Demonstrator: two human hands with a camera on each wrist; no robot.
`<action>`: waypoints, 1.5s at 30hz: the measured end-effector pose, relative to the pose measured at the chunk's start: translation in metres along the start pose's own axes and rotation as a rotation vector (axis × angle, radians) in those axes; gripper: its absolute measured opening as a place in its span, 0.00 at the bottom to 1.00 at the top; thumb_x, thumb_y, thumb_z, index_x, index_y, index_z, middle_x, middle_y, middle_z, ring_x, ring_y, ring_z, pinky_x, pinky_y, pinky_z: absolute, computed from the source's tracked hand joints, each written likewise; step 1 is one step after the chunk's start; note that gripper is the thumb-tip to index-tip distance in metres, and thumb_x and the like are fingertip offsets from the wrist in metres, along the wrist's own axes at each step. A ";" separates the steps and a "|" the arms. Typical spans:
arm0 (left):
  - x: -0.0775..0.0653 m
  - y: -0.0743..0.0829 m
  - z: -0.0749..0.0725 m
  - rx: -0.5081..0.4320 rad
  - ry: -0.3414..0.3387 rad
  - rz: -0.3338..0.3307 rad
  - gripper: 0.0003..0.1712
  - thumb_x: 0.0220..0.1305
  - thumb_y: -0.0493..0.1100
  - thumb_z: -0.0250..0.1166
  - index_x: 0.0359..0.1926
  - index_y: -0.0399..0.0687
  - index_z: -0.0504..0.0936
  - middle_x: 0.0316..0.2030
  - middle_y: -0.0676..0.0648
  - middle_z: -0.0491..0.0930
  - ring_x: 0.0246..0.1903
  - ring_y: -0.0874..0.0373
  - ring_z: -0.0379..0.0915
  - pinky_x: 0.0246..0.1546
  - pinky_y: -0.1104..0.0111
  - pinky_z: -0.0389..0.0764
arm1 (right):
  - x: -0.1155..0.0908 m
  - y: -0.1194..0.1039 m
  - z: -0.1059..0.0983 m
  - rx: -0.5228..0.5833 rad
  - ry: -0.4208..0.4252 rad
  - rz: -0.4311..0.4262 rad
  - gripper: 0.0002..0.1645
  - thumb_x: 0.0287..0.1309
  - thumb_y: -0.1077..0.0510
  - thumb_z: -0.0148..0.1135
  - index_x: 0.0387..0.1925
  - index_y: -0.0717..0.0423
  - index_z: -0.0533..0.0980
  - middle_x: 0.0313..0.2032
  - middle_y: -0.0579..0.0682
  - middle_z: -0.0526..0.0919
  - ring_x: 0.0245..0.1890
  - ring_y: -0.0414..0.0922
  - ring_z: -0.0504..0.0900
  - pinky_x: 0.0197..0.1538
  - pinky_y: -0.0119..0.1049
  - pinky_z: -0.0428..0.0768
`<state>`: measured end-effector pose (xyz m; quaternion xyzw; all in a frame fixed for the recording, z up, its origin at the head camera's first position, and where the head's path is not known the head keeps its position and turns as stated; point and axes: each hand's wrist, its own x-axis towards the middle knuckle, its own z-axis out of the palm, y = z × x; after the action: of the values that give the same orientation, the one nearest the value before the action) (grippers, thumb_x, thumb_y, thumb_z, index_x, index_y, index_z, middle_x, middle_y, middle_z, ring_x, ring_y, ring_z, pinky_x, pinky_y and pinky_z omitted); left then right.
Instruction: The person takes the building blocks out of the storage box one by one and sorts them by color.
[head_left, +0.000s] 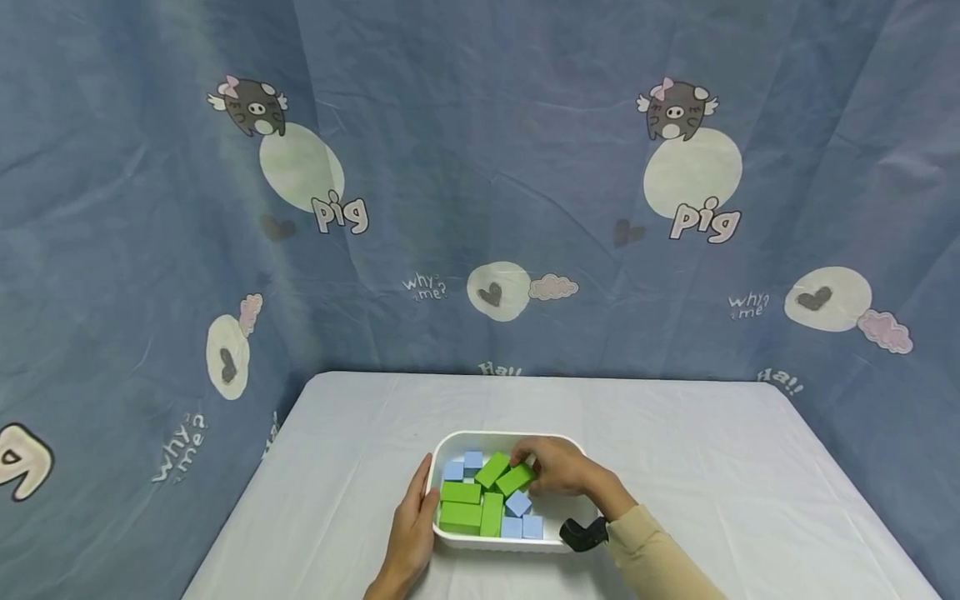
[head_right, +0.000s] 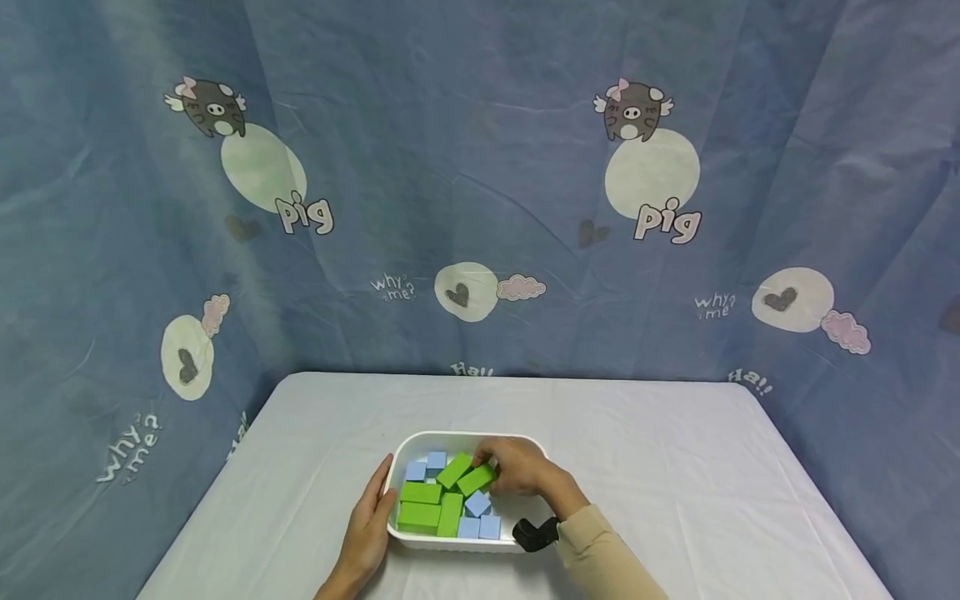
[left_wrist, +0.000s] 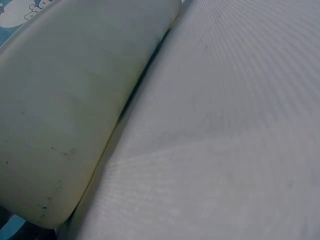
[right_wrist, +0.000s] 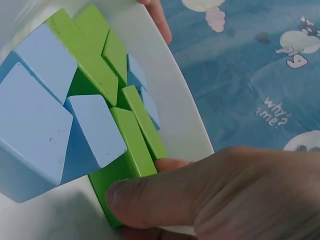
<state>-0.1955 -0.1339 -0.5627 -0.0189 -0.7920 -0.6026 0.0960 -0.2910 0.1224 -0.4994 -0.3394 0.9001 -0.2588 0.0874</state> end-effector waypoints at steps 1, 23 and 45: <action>0.000 0.000 0.000 -0.004 -0.001 -0.003 0.31 0.81 0.37 0.46 0.80 0.40 0.53 0.78 0.42 0.54 0.76 0.48 0.47 0.74 0.58 0.49 | 0.001 0.001 0.000 -0.010 0.001 -0.006 0.26 0.39 0.68 0.80 0.44 0.51 0.83 0.43 0.46 0.86 0.34 0.37 0.81 0.41 0.35 0.81; 0.000 0.002 0.000 -0.039 -0.022 0.038 0.31 0.81 0.37 0.46 0.79 0.40 0.53 0.77 0.40 0.54 0.76 0.46 0.46 0.71 0.73 0.48 | -0.004 -0.006 -0.015 -0.047 -0.037 -0.068 0.18 0.52 0.69 0.72 0.45 0.53 0.83 0.43 0.43 0.84 0.40 0.37 0.79 0.46 0.35 0.81; 0.002 0.004 -0.001 0.006 -0.027 -0.024 0.31 0.81 0.37 0.45 0.80 0.41 0.52 0.78 0.42 0.53 0.77 0.48 0.45 0.74 0.64 0.48 | -0.049 0.011 -0.075 0.270 0.166 0.019 0.17 0.53 0.69 0.69 0.45 0.54 0.83 0.40 0.45 0.83 0.36 0.47 0.82 0.38 0.36 0.85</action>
<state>-0.1967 -0.1340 -0.5588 -0.0176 -0.7951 -0.6012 0.0780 -0.2848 0.1921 -0.4425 -0.2936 0.8645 -0.4035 0.0600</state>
